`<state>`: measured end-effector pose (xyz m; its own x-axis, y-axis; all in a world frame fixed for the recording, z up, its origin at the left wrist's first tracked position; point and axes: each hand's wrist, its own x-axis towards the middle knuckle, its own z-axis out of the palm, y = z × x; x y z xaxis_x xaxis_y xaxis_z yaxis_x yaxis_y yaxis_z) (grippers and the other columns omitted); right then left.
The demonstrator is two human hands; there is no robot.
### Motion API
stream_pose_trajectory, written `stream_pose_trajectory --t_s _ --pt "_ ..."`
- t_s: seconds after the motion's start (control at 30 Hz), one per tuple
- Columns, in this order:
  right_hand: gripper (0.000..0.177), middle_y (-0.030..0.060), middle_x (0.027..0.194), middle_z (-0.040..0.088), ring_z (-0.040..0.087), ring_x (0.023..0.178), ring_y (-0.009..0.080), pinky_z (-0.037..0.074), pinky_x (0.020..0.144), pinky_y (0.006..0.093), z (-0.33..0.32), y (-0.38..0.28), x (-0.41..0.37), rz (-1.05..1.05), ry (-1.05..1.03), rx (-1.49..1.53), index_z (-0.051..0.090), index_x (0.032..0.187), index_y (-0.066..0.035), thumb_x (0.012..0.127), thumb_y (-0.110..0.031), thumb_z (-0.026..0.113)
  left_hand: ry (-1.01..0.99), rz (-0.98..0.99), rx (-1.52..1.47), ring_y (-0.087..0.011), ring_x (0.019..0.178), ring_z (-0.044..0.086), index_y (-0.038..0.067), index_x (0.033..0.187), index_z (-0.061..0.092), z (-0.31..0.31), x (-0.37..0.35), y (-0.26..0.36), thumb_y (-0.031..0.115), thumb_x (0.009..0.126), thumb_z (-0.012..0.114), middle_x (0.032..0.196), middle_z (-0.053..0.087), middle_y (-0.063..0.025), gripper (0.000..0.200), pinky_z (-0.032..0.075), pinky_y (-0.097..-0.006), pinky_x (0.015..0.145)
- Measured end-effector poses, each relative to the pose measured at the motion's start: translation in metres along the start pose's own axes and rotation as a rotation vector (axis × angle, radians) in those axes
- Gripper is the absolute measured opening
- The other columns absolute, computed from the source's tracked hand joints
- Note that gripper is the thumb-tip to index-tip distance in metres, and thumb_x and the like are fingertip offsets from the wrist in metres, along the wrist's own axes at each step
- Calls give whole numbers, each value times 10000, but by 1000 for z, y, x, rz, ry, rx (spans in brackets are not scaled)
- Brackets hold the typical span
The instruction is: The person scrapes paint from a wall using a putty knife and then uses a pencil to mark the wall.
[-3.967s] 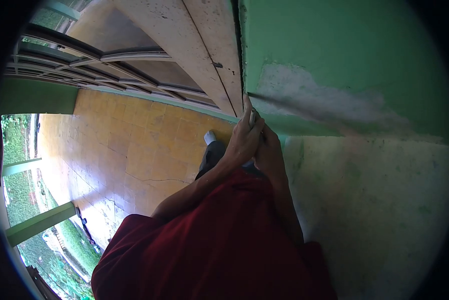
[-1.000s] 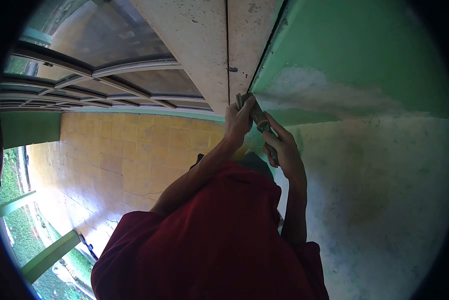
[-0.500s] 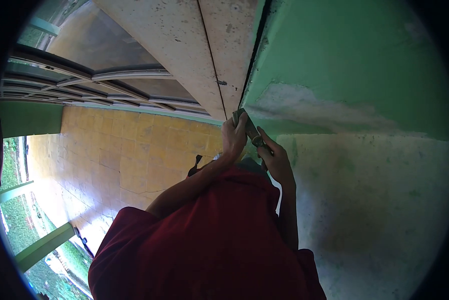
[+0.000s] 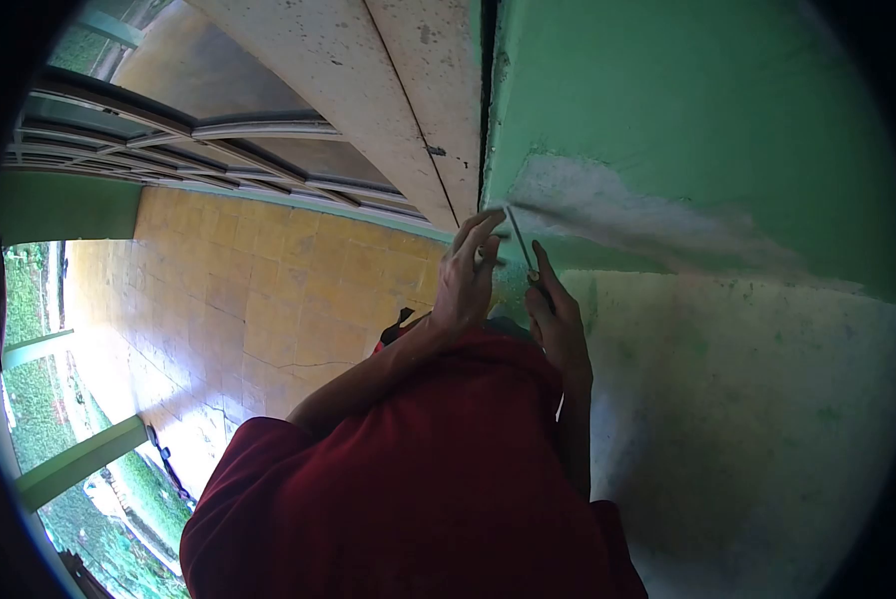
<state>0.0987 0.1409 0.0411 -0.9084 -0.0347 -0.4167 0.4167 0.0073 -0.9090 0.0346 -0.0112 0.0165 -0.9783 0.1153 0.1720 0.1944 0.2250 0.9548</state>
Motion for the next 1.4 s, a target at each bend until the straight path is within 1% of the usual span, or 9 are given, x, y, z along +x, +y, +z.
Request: stream_pose_trajectory --t_s 0.13,0.23,0.67,0.8,0.87,0.93,1.17,1.3,1.4 --pt "544 -61 625 418 301 415 8 255 370 188 7 -24 -10 -41 -32 115 281 1530 -122 1012 -140 445 -87 60 10 -378 1386 365 46 1525 209 14 -15 21 117 1000 469 1559 255 -218 590 459 -381 993" --pt "515 -65 617 424 309 413 5 259 366 189 8 -39 -11 -5 -31 101 322 1514 -118 1015 -148 447 -159 -41 -64 -444 1376 316 -12 1520 139 17 -15 32 115 992 465 1569 131 -275 633 399 -428 1056" --pt "413 -62 655 490 356 440 11 289 382 201 5 -24 1 -86 79 -177 482 1419 -113 1012 -133 414 -76 -220 -167 -476 1347 356 -32 1515 51 38 -13 40 148 1018 415 1558 98 -318 642 415 -438 1023" --pt "405 -58 670 500 358 454 13 292 393 209 4 -49 -1 89 38 -68 490 1410 -111 1015 -147 411 33 -71 -3 -403 1291 473 -35 1518 80 43 -14 35 158 1014 432 1541 204 -313 645 439 -394 988" --pt "420 45 982 639 564 759 108 467 660 250 8 -36 11 -34 3 -6 481 1409 -57 1006 -170 457 51 -72 21 -396 1269 497 -36 1518 77 42 -10 32 153 1013 433 1540 204 -315 647 447 -389 973" --pt "417 41 967 638 548 732 96 455 637 248 11 -39 10 35 2 -68 486 1406 -59 1004 -169 457 -13 -325 -139 -398 1306 461 -33 1520 63 30 -1 38 156 1017 430 1550 168 -319 651 436 -382 984" --pt "405 -48 707 510 349 471 16 268 404 218 1 -37 5 20 12 -66 510 1389 -91 994 -166 468 -32 -147 -99 -399 1379 367 -26 1523 48 47 -16 37 157 1019 427 1561 134 -312 656 386 -389 1040" --pt "414 11 849 610 507 591 58 409 505 234 -4 -28 5 33 19 -216 495 1401 -78 998 -165 467 -33 -146 -73 -388 1373 379 -23 1524 47 47 -22 35 148 1016 433 1548 168 -317 660 384 -394 1041" --pt "407 90 936 663 560 683 121 466 630 291 1 -12 21 -339 31 -246 504 1393 -71 1002 -174 461 -5 -216 -95 -385 1290 470 -17 1526 45 41 -4 34 152 1014 441 1446 339 -334 669 411 -400 1009"
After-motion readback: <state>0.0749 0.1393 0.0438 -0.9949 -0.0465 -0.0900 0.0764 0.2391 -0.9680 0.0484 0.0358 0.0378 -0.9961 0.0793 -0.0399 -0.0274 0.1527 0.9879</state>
